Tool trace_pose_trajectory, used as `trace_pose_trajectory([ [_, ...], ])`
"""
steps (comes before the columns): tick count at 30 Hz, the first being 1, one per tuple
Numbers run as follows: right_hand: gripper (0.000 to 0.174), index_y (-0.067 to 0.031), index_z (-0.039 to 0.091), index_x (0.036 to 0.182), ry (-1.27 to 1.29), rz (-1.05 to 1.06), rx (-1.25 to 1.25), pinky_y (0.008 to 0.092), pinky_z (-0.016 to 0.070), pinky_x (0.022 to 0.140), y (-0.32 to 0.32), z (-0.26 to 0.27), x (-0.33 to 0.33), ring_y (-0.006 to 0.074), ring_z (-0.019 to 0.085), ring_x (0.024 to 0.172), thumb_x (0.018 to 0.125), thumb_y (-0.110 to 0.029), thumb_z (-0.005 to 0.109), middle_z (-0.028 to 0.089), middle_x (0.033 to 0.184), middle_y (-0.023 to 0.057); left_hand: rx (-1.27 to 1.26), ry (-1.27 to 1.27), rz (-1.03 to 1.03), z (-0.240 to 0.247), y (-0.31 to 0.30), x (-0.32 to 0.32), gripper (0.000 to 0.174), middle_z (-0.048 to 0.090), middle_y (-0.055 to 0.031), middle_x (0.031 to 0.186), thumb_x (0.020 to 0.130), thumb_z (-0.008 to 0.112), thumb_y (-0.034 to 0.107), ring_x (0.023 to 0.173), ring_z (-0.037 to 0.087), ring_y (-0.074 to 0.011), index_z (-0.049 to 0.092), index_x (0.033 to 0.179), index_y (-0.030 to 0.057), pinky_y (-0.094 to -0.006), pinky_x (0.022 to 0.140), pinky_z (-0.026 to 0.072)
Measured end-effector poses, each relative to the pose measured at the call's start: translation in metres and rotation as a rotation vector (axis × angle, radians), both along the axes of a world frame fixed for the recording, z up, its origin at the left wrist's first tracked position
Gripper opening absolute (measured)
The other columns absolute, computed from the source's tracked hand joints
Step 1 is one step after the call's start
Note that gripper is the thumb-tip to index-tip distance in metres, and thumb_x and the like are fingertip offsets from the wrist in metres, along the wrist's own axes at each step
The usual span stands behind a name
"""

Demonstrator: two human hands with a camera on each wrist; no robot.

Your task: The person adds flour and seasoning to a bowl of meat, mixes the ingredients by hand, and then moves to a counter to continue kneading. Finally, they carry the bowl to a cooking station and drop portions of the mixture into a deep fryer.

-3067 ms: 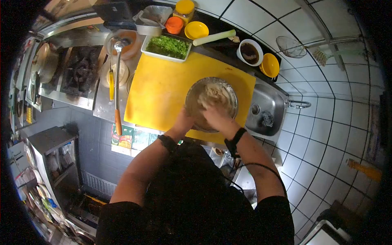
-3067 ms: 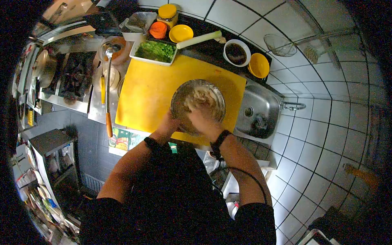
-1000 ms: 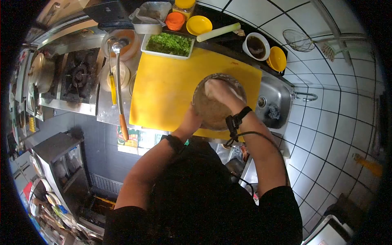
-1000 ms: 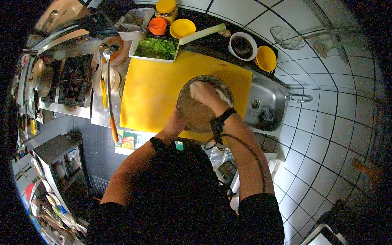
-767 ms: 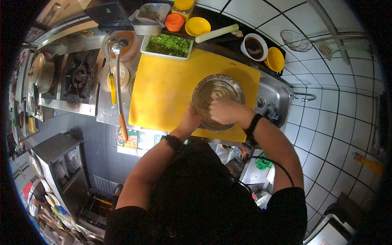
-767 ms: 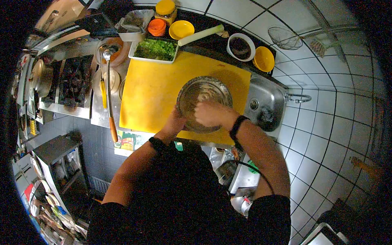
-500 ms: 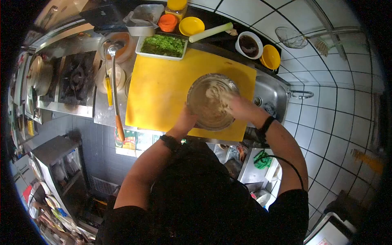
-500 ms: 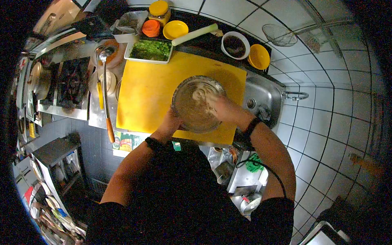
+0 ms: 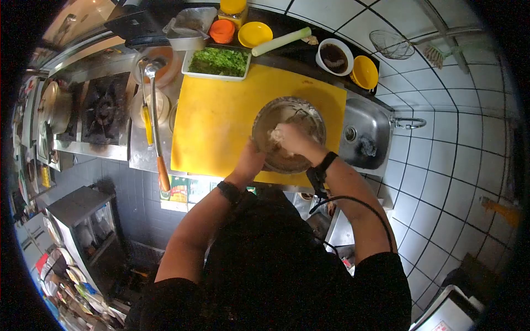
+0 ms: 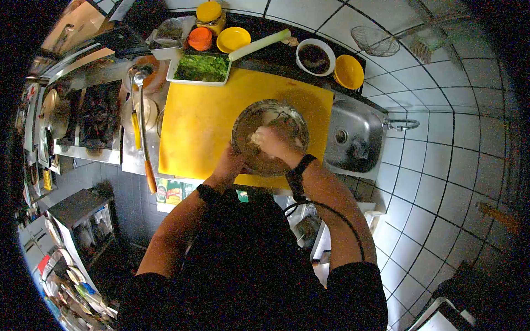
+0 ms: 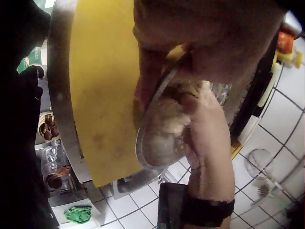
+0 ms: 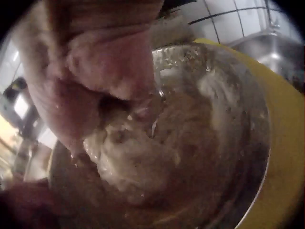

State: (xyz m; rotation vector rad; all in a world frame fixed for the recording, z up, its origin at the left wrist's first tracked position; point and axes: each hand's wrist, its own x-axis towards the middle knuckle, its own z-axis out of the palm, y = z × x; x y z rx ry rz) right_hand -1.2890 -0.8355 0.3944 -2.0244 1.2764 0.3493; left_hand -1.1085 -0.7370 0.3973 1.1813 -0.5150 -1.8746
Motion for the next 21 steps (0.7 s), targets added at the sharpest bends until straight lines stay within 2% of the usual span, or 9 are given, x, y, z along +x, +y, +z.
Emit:
trace_pose_trajectory([
  [2,0.043,-0.0024,0.060,0.124,-0.681,0.178,-0.396,0.0394,0.0564,0.068,0.000,-0.037,-0.024,0.0261,0.071,0.084,0.085,-0.012,0.074,0.073,0.101,0.0150,0.015,0.048,0.041,-0.002,0.003,0.000,0.051,0.059,-0.0202,0.124,0.088,0.049,-0.009,0.100,0.070,-0.0359,0.037,0.137,0.0007,-0.0439,0.073,0.0664],
  [3,0.034,0.0015,0.063,0.121,-0.477,-0.407,0.238,0.0331,0.0576,0.068,0.001,0.043,-0.006,0.0209,0.072,0.088,0.089,-0.009,0.069,0.073,0.105,0.0120,0.016,0.050,0.045,-0.007,0.005,-0.001,0.051,0.059,-0.0202,0.124,0.088,0.049,-0.009,0.100,0.070,-0.0359,0.037,0.137,0.0007,-0.0439,0.073,0.0664],
  [6,0.031,0.0017,0.064,0.121,-0.339,-0.453,0.207,0.0344,0.0588,0.066,-0.006,0.140,0.011,0.0210,0.073,0.087,0.091,-0.008,0.066,0.073,0.107,0.0122,0.004,-0.032,0.019,-0.009,0.004,-0.003,0.053,0.058,-0.0212,0.126,0.088,0.049,-0.010,0.100,0.069,-0.0366,0.038,0.138,0.0003,-0.0443,0.073,0.0664],
  [7,0.032,0.0013,0.064,0.122,-0.426,-0.471,0.179,0.0400,0.0594,0.074,-0.005,0.136,0.005,0.0263,0.073,0.090,0.092,-0.009,0.065,0.073,0.108,0.0152,0.002,-0.015,0.009,0.001,0.001,-0.003,0.054,0.058,-0.0217,0.128,0.087,0.049,-0.010,0.104,0.068,-0.0373,0.037,0.139,0.0002,-0.0446,0.074,0.0665],
  [11,0.035,0.0017,0.063,0.124,-0.428,-0.252,-0.130,0.0422,0.0564,0.089,-0.002,0.129,-0.009,0.0345,0.069,0.105,0.092,-0.011,0.065,0.069,0.119,0.0197,0.017,0.036,0.008,0.009,0.000,-0.002,0.058,0.056,-0.0229,0.131,0.087,0.048,-0.011,0.111,0.066,-0.0389,0.036,0.142,0.0001,-0.0460,0.074,0.0666],
  [14,0.055,-0.0009,0.052,0.139,-0.441,0.032,-0.040,0.0418,0.0481,0.104,0.000,0.121,-0.013,0.0408,0.059,0.123,0.088,-0.013,0.069,0.060,0.133,0.0268,-0.072,-0.009,0.007,-0.012,0.003,-0.004,0.056,0.057,-0.0229,0.130,0.088,0.048,-0.011,0.108,0.067,-0.0391,0.035,0.142,0.0000,-0.0470,0.073,0.0666],
  [16,0.079,-0.0007,0.035,0.151,-0.102,0.148,-0.089,0.0412,0.0454,0.108,0.014,0.110,-0.018,0.0423,0.055,0.127,0.084,-0.017,0.074,0.053,0.138,0.0322,-0.019,-0.012,0.015,-0.006,0.004,-0.002,0.056,0.057,-0.0226,0.131,0.089,0.048,-0.010,0.108,0.067,-0.0388,0.035,0.142,0.0001,-0.0473,0.073,0.0665],
  [20,0.086,0.0020,0.030,0.154,-0.147,-0.013,-0.226,0.0472,0.0467,0.103,0.026,0.079,-0.026,0.0423,0.056,0.124,0.085,-0.019,0.076,0.055,0.136,0.0311,0.003,0.019,0.035,-0.005,0.006,-0.001,0.054,0.057,-0.0220,0.130,0.090,0.048,-0.009,0.110,0.066,-0.0390,0.034,0.142,0.0005,-0.0481,0.074,0.0663],
  [21,0.081,0.0047,0.034,0.150,-0.017,-0.191,-0.139,0.0464,0.0474,0.103,0.028,0.081,-0.020,0.0405,0.057,0.123,0.084,-0.018,0.076,0.055,0.135,0.0316,0.006,0.020,0.035,-0.005,0.006,-0.002,0.054,0.057,-0.0220,0.130,0.090,0.048,-0.009,0.110,0.066,-0.0390,0.034,0.142,0.0005,-0.0481,0.074,0.0663],
])
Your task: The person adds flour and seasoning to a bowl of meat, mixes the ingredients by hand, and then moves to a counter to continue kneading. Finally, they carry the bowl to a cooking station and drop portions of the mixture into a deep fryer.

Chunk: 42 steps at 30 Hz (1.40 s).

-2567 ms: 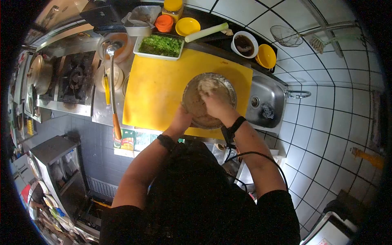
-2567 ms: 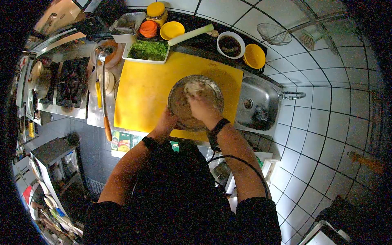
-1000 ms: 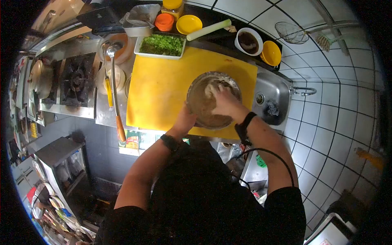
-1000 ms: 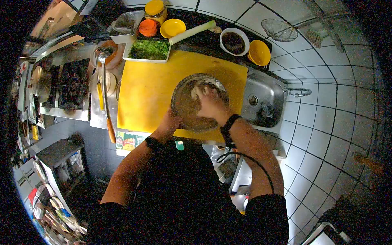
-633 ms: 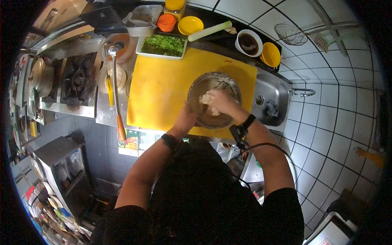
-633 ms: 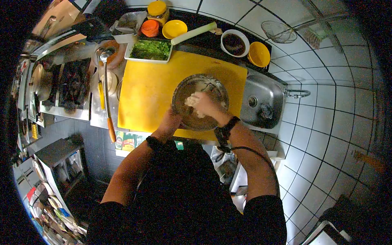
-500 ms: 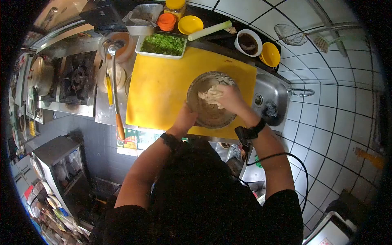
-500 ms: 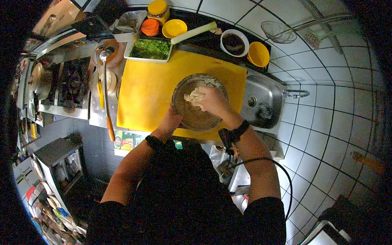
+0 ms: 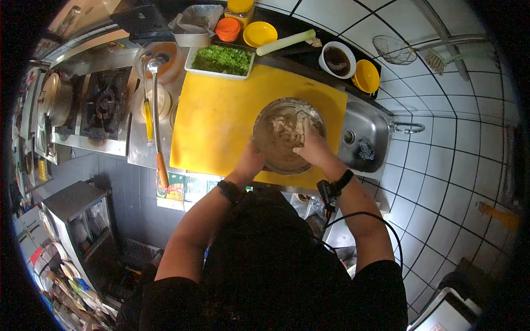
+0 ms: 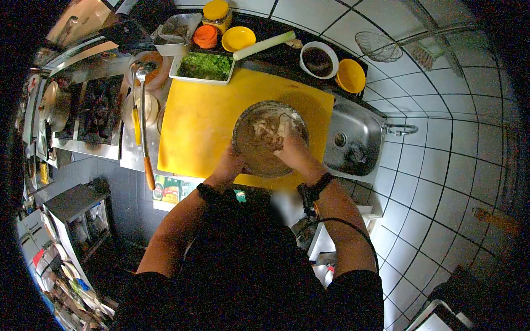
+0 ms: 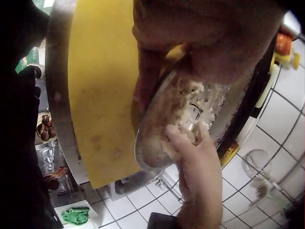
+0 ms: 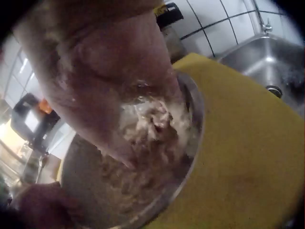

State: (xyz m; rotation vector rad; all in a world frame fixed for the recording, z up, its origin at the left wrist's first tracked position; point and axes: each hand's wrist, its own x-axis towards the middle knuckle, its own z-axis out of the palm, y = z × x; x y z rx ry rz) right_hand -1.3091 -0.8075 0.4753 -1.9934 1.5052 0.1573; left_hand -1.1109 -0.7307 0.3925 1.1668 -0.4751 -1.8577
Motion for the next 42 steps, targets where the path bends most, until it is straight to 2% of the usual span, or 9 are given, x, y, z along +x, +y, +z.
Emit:
trace_pose_trajectory([
  [5,0.060,0.0080,0.046,0.139,-0.057,-0.416,0.569,0.0434,0.0508,0.100,0.007,-0.060,-0.007,0.0330,0.060,0.116,0.088,-0.012,0.071,0.056,0.133,0.0264,-0.088,-0.079,0.005,-0.016,-0.002,-0.003,0.052,0.060,-0.0212,0.126,0.089,0.053,-0.005,0.104,0.069,-0.0341,0.039,0.139,0.0007,-0.0417,0.072,0.0655],
  [8,0.043,0.0057,0.052,0.132,-0.736,-0.254,0.551,0.0398,0.0526,0.098,0.024,-0.092,-0.010,0.0274,0.061,0.112,0.093,-0.007,0.064,0.056,0.134,0.0200,0.030,-0.090,-0.011,-0.003,-0.003,-0.001,0.052,0.061,-0.0203,0.124,0.088,0.055,-0.005,0.106,0.067,-0.0318,0.042,0.138,0.0000,-0.0399,0.076,0.0640],
  [10,0.041,0.0035,0.051,0.136,-1.328,-0.721,0.774,0.0392,0.0513,0.099,0.013,-0.036,0.028,0.0268,0.059,0.118,0.096,-0.003,0.058,0.055,0.139,0.0173,-0.066,-0.180,0.003,-0.043,0.004,-0.005,0.051,0.061,-0.0200,0.123,0.088,0.056,-0.005,0.108,0.067,-0.0315,0.042,0.137,-0.0003,-0.0405,0.077,0.0638],
  [14,0.039,0.0067,0.059,0.125,-1.160,-0.872,0.535,0.0412,0.0521,0.100,-0.011,-0.004,0.043,0.0303,0.058,0.125,0.090,-0.009,0.069,0.055,0.140,0.0185,-0.036,-0.108,0.020,-0.020,0.000,-0.003,0.048,0.062,-0.0194,0.121,0.089,0.057,-0.003,0.108,0.066,-0.0308,0.044,0.135,-0.0007,-0.0422,0.078,0.0638],
  [17,0.056,-0.0061,0.058,0.136,-0.106,0.213,-0.239,0.0528,0.0400,0.112,-0.003,-0.021,0.038,0.0436,0.031,0.146,0.081,-0.007,0.070,0.038,0.154,0.0252,-0.222,-0.283,-0.010,-0.042,0.000,-0.002,0.046,0.062,-0.0186,0.120,0.089,0.060,-0.001,0.106,0.067,-0.0300,0.045,0.133,-0.0007,-0.0414,0.076,0.0642],
  [21,0.054,-0.0135,0.060,0.134,0.260,0.384,-0.209,0.0580,0.0394,0.110,0.001,-0.024,0.044,0.0512,0.028,0.144,0.081,-0.007,0.066,0.033,0.157,0.0214,-0.102,-0.184,-0.093,-0.014,-0.005,0.002,0.052,0.056,-0.0113,0.138,0.095,0.059,0.000,0.121,0.059,-0.0282,0.040,0.142,0.0123,-0.0474,0.086,0.0618],
  [26,0.029,-0.0062,0.071,0.112,0.299,0.170,-0.097,0.0381,0.0537,0.091,-0.028,-0.029,0.032,0.0304,0.069,0.107,0.084,-0.008,0.065,0.073,0.100,0.0142,0.024,-0.047,-0.042,0.011,-0.007,0.008,0.050,0.062,-0.0181,0.122,0.091,0.061,0.003,0.093,0.072,-0.0305,0.041,0.137,0.0042,-0.0409,0.064,0.0653],
  [32,0.041,-0.0003,0.067,0.118,-0.663,-0.503,0.249,0.0367,0.0526,0.092,-0.014,-0.011,0.012,0.0263,0.068,0.108,0.083,-0.020,0.075,0.071,0.117,0.0171,0.063,0.104,-0.167,0.006,-0.008,0.017,0.059,0.057,-0.0095,0.139,0.095,0.062,0.010,0.117,0.064,-0.0309,0.037,0.149,0.0138,-0.0519,0.085,0.0613],
  [42,0.031,-0.0002,0.066,0.118,-0.196,-0.101,-0.252,0.0403,0.0529,0.087,0.000,0.041,0.023,0.0364,0.068,0.100,0.088,-0.008,0.065,0.070,0.109,0.0229,0.002,0.042,-0.082,0.055,0.029,0.021,0.046,0.062,-0.0114,0.133,0.097,0.058,0.005,0.114,0.065,-0.0303,0.048,0.142,0.0095,-0.0476,0.085,0.0616],
])
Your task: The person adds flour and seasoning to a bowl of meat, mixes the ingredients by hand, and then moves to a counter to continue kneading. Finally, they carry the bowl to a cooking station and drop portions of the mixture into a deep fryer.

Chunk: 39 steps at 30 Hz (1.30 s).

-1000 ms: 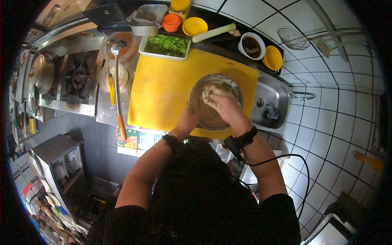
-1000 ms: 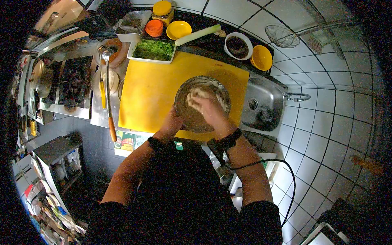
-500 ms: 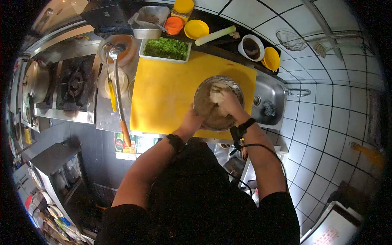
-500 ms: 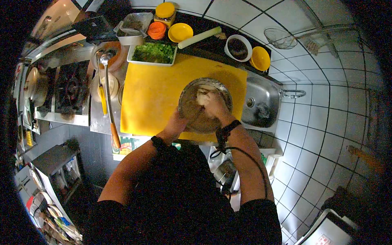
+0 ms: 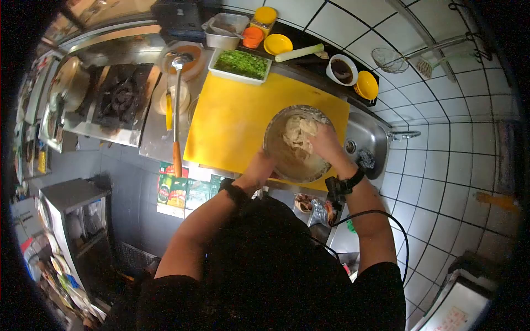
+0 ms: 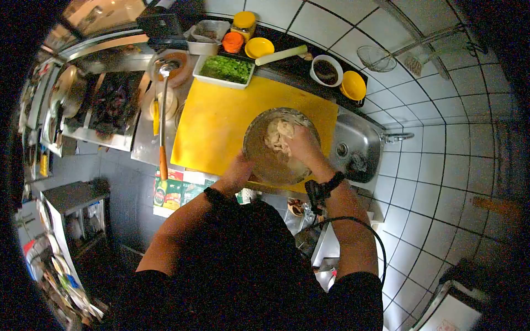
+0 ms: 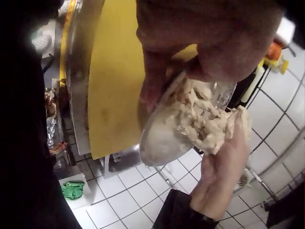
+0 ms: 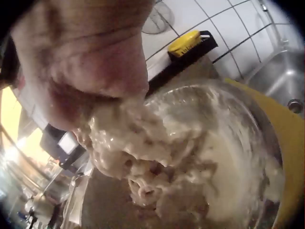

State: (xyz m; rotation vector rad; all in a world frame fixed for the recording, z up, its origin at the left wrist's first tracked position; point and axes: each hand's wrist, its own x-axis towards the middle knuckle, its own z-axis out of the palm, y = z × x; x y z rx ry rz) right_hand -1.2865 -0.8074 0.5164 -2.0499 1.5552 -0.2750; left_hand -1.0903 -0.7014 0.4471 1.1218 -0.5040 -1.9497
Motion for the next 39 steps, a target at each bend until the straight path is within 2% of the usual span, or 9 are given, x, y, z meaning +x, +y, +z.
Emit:
trace_pose_trajectory([
  [2,0.030,-0.0001,0.065,0.116,-0.237,0.168,-0.010,0.0435,0.0527,0.087,0.006,0.014,0.003,0.0379,0.068,0.101,0.087,-0.006,0.063,0.069,0.109,0.0243,-0.048,-0.051,0.032,0.009,0.022,-0.001,0.044,0.063,-0.0129,0.131,0.097,0.053,-0.001,0.113,0.066,-0.0304,0.048,0.140,0.0052,-0.0428,0.087,0.0610],
  [6,0.036,-0.0005,0.063,0.120,-0.119,0.325,0.083,0.0433,0.0526,0.090,0.022,0.050,0.014,0.0376,0.067,0.105,0.085,0.000,0.060,0.069,0.112,0.0245,-0.061,0.001,0.162,0.036,0.066,-0.002,0.046,0.063,-0.0144,0.130,0.095,0.051,-0.006,0.112,0.066,-0.0304,0.048,0.139,0.0016,-0.0408,0.091,0.0597],
  [8,0.043,-0.0002,0.061,0.124,-0.256,0.452,0.038,0.0417,0.0522,0.094,0.029,0.043,0.019,0.0368,0.067,0.109,0.083,0.005,0.057,0.069,0.114,0.0239,-0.054,-0.021,0.312,0.039,0.090,-0.002,0.045,0.065,-0.0170,0.122,0.094,0.049,-0.004,0.093,0.073,-0.0273,0.045,0.138,0.0005,-0.0342,0.065,0.0648],
  [15,0.045,0.0018,0.058,0.127,-0.286,0.604,0.041,0.0446,0.0515,0.098,0.074,0.081,0.084,0.0412,0.063,0.113,0.082,0.004,0.059,0.067,0.117,0.0265,-0.018,-0.124,0.533,0.065,0.170,0.028,0.053,0.062,-0.0188,0.128,0.093,0.049,-0.008,0.098,0.072,-0.0285,0.039,0.144,0.0000,-0.0361,0.067,0.0665],
  [24,0.035,0.0040,0.063,0.122,-0.388,1.025,0.279,0.0342,0.0516,0.095,0.141,0.129,0.252,0.0224,0.067,0.106,0.088,0.002,0.060,0.072,0.113,0.0165,0.032,-0.110,0.836,0.094,0.273,0.115,0.063,0.061,-0.0185,0.127,0.090,0.043,-0.009,0.090,0.073,-0.0268,0.028,0.151,0.0039,-0.0319,0.061,0.0653],
  [28,0.030,0.0014,0.064,0.118,-0.426,1.237,0.285,0.0392,0.0525,0.093,0.183,0.124,0.339,0.0332,0.068,0.101,0.090,-0.008,0.059,0.071,0.109,0.0202,0.016,-0.128,1.016,0.093,0.321,0.164,0.052,0.066,-0.0171,0.116,0.091,0.044,-0.006,0.084,0.073,-0.0240,0.041,0.143,-0.0019,-0.0330,0.059,0.0643],
  [34,0.029,-0.0006,0.065,0.119,-0.355,1.289,0.444,0.0367,0.0530,0.093,0.270,0.110,0.476,0.0238,0.068,0.103,0.097,-0.016,0.055,0.071,0.112,0.0153,-0.047,-0.147,1.184,0.086,0.399,0.258,0.053,0.066,-0.0182,0.119,0.090,0.042,-0.008,0.085,0.073,-0.0258,0.040,0.143,-0.0028,-0.0354,0.059,0.0644],
  [37,0.033,-0.0019,0.062,0.126,-0.392,1.493,0.173,0.0355,0.0534,0.094,0.309,0.062,0.526,0.0221,0.067,0.107,0.098,-0.018,0.053,0.068,0.119,0.0164,0.006,-0.157,1.210,0.077,0.440,0.303,0.055,0.065,-0.0191,0.122,0.090,0.043,-0.008,0.090,0.074,-0.0266,0.039,0.144,-0.0015,-0.0339,0.060,0.0655],
  [39,0.053,-0.0014,0.054,0.134,-0.414,1.767,0.459,0.0416,0.0476,0.105,0.327,0.052,0.546,0.0362,0.062,0.118,0.085,-0.013,0.069,0.064,0.126,0.0214,-0.014,-0.174,1.275,0.080,0.461,0.326,0.056,0.064,-0.0195,0.124,0.090,0.042,-0.008,0.091,0.073,-0.0269,0.037,0.145,-0.0004,-0.0329,0.060,0.0661],
])
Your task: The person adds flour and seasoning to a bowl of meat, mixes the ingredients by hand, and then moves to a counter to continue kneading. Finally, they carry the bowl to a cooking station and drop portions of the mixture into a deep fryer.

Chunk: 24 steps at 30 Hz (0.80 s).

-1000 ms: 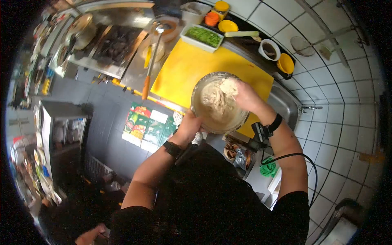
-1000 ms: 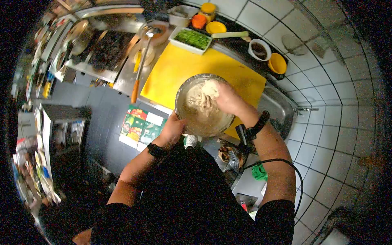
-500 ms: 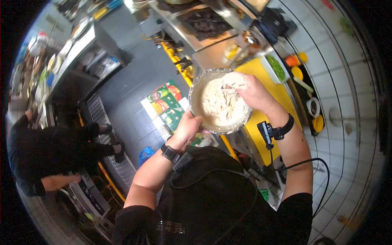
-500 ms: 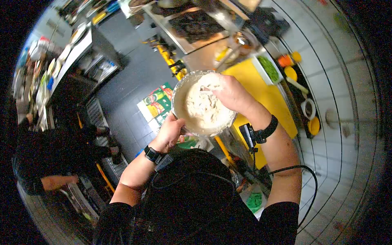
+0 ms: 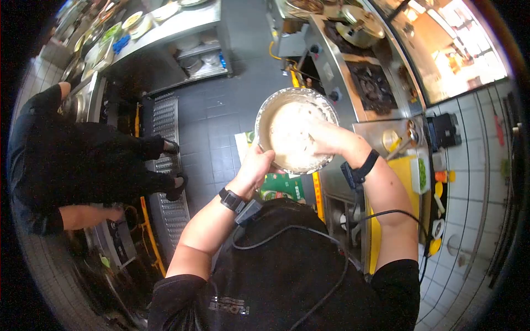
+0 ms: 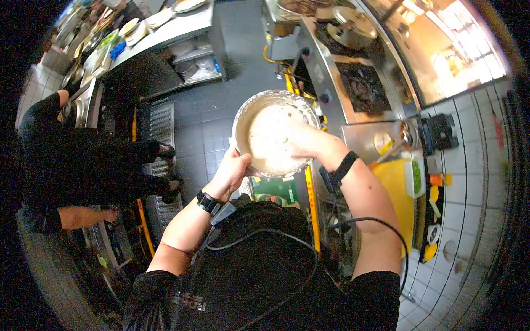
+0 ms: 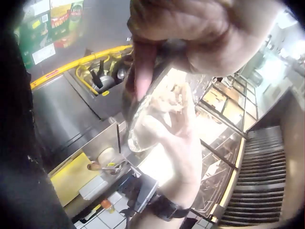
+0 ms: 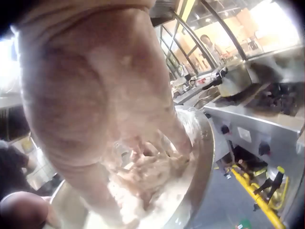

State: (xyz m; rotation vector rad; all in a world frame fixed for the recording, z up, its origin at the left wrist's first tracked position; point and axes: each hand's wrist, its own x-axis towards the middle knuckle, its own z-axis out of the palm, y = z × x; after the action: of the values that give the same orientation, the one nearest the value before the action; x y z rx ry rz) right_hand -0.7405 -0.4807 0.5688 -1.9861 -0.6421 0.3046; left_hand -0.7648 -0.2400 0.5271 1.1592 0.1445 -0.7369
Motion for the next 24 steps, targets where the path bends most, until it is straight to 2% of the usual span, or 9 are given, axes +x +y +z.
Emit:
trace_pose_trajectory([
  [1,0.058,-0.0010,0.054,0.133,-0.509,0.008,-0.674,0.0440,0.0498,0.102,0.003,-0.001,0.011,0.0386,0.061,0.117,0.078,-0.009,0.070,0.064,0.126,0.0216,-0.002,-0.014,0.038,0.002,0.007,0.012,0.058,0.063,-0.0199,0.126,0.090,0.042,-0.009,0.093,0.073,-0.0271,0.036,0.146,0.0007,-0.0320,0.060,0.0666],
  [4,0.053,-0.0009,0.056,0.132,-0.134,-0.091,-0.448,0.0433,0.0519,0.098,0.026,0.011,0.050,0.0376,0.062,0.116,0.080,-0.003,0.064,0.062,0.126,0.0247,-0.023,-0.016,0.084,0.001,0.036,0.042,0.058,0.061,-0.0202,0.129,0.091,0.042,-0.009,0.094,0.073,-0.0272,0.034,0.147,0.0023,-0.0308,0.060,0.0670],
  [8,0.044,0.0001,0.059,0.127,-0.380,-0.066,-0.549,0.0423,0.0536,0.094,0.057,0.008,0.101,0.0371,0.065,0.109,0.084,0.002,0.056,0.066,0.117,0.0268,-0.008,0.023,0.126,-0.002,0.054,0.074,0.058,0.060,-0.0205,0.129,0.092,0.042,-0.008,0.096,0.073,-0.0281,0.033,0.148,0.0034,-0.0321,0.060,0.0671],
  [10,0.037,0.0009,0.063,0.120,0.315,-0.357,0.114,0.0431,0.0545,0.090,0.089,0.008,0.118,0.0376,0.068,0.102,0.085,0.004,0.050,0.069,0.106,0.0267,-0.026,0.028,0.203,-0.001,0.057,0.087,0.055,0.059,-0.0208,0.130,0.094,0.043,-0.008,0.098,0.072,-0.0293,0.034,0.147,0.0031,-0.0328,0.061,0.0674],
  [12,0.030,0.0016,0.066,0.113,0.351,-0.288,-0.146,0.0424,0.0552,0.087,0.102,0.000,0.136,0.0383,0.068,0.096,0.086,0.001,0.054,0.070,0.100,0.0250,-0.022,0.048,0.262,-0.019,0.057,0.104,0.054,0.061,-0.0209,0.126,0.093,0.043,-0.007,0.092,0.073,-0.0282,0.036,0.145,0.0017,-0.0314,0.057,0.0653],
  [14,0.024,0.0004,0.067,0.109,0.259,0.062,-0.518,0.0425,0.0555,0.085,0.109,-0.029,0.162,0.0387,0.068,0.095,0.089,-0.007,0.058,0.070,0.098,0.0233,-0.014,0.072,0.320,-0.028,0.059,0.119,0.052,0.063,-0.0209,0.122,0.092,0.043,-0.006,0.086,0.073,-0.0271,0.038,0.144,0.0002,-0.0300,0.053,0.0633],
  [19,0.028,-0.0042,0.067,0.115,0.242,0.294,0.014,0.0436,0.0543,0.089,0.117,-0.057,0.235,0.0384,0.066,0.100,0.091,-0.017,0.062,0.066,0.114,0.0236,-0.056,0.019,0.495,-0.042,0.056,0.162,0.059,0.059,-0.0209,0.128,0.089,0.043,-0.010,0.091,0.073,-0.0282,0.035,0.146,0.0038,-0.0299,0.054,0.0643],
  [21,0.032,-0.0057,0.064,0.122,0.028,0.439,-0.623,0.0457,0.0514,0.096,0.121,-0.053,0.275,0.0388,0.063,0.109,0.093,-0.020,0.059,0.063,0.123,0.0244,-0.038,0.006,0.530,-0.041,0.054,0.180,0.056,0.059,-0.0205,0.130,0.092,0.044,-0.008,0.095,0.073,-0.0283,0.036,0.146,0.0034,-0.0322,0.058,0.0657],
  [24,0.035,-0.0039,0.062,0.124,-0.148,0.192,-0.517,0.0476,0.0504,0.096,0.116,-0.073,0.324,0.0396,0.062,0.111,0.094,-0.021,0.055,0.064,0.120,0.0249,-0.045,0.005,0.610,-0.036,0.050,0.207,0.054,0.061,-0.0191,0.130,0.094,0.046,-0.005,0.099,0.072,-0.0279,0.038,0.146,0.0039,-0.0340,0.062,0.0670],
])
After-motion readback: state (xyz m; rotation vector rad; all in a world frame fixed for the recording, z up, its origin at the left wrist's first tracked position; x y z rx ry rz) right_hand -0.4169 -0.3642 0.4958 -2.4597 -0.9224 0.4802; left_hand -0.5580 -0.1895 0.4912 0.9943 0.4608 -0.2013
